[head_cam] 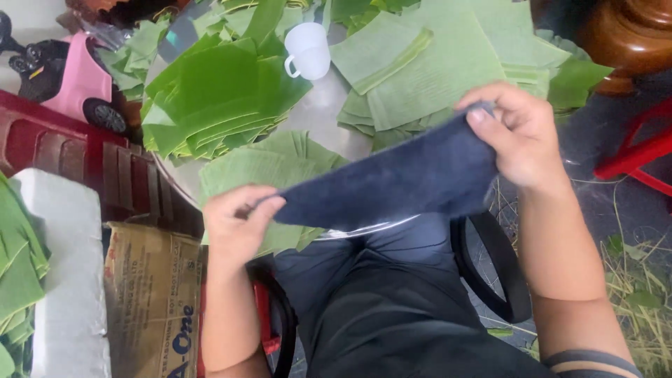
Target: Cleaning and wiping banana leaves with a cloth before stacking them.
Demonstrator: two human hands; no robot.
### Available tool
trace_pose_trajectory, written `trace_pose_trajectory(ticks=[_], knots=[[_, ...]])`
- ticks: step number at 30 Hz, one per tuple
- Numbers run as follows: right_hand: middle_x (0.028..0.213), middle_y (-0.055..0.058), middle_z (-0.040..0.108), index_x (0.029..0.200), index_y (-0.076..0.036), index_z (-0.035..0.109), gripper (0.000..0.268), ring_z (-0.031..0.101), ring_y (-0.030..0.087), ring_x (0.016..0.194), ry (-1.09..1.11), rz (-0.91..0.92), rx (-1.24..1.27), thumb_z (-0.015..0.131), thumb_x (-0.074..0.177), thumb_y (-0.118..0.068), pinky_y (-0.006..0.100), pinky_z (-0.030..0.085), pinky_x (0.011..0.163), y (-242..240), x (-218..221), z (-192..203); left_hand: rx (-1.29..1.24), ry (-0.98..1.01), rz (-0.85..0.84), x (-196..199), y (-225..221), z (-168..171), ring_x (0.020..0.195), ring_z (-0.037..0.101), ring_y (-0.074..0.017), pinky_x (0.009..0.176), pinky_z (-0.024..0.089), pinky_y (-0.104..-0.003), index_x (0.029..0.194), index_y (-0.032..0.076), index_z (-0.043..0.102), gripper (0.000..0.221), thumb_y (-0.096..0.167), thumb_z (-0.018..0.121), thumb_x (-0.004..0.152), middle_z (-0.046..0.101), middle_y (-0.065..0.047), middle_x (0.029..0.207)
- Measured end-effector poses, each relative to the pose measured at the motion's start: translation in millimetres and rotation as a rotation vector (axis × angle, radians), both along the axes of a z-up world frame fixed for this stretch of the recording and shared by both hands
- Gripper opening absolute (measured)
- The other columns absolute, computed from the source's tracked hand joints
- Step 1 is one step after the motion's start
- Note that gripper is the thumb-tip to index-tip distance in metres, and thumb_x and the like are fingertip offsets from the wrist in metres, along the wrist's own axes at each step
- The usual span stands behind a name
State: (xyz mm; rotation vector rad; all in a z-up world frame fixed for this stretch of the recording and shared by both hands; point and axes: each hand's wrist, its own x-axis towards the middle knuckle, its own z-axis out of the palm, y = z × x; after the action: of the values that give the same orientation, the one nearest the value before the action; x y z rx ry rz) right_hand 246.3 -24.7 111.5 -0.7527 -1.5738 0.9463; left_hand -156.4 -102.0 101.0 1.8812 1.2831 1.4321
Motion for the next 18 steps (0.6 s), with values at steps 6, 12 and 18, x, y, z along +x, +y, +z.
trace_pose_trajectory(ticks=[6, 12, 18], knots=[[0.091, -0.002, 0.068, 0.121, -0.01, 0.068, 0.015, 0.059, 0.004, 0.073, -0.263, -0.16, -0.03, 0.059, 0.112, -0.018, 0.021, 0.047, 0.065, 88.4, -43.3, -31.4, -0.186, 0.325, 0.203, -13.7, 71.6, 13.6, 0.09, 0.074, -0.0138, 0.085, 0.06, -0.029, 0.098, 0.013, 0.079, 0.009, 0.02, 0.076, 0.093, 0.08, -0.003, 0.096], [0.086, 0.017, 0.072, 0.113, -0.009, 0.074, 0.012, 0.072, 0.036, 0.085, -0.523, -0.252, 0.014, 0.066, 0.104, -0.01, 0.045, 0.054, 0.077, 143.1, -57.6, -120.5, -0.214, 0.236, 0.127, -37.7, 149.0, -82.3, 0.073, 0.067, -0.0194, 0.07, 0.049, -0.032, 0.094, 0.011, 0.08, 0.008, 0.008, 0.081, 0.087, 0.076, -0.011, 0.081], [0.111, 0.022, 0.068, 0.11, -0.002, 0.074, 0.014, 0.067, 0.045, 0.109, -0.574, -0.133, 0.181, 0.068, 0.098, -0.003, 0.054, 0.052, 0.095, 78.4, -34.7, -146.5, -0.078, 0.547, -0.024, -18.0, 85.0, -97.4, 0.084, 0.069, -0.0369, 0.083, 0.053, -0.044, 0.092, 0.007, 0.078, 0.004, 0.01, 0.076, 0.091, 0.072, -0.014, 0.083]])
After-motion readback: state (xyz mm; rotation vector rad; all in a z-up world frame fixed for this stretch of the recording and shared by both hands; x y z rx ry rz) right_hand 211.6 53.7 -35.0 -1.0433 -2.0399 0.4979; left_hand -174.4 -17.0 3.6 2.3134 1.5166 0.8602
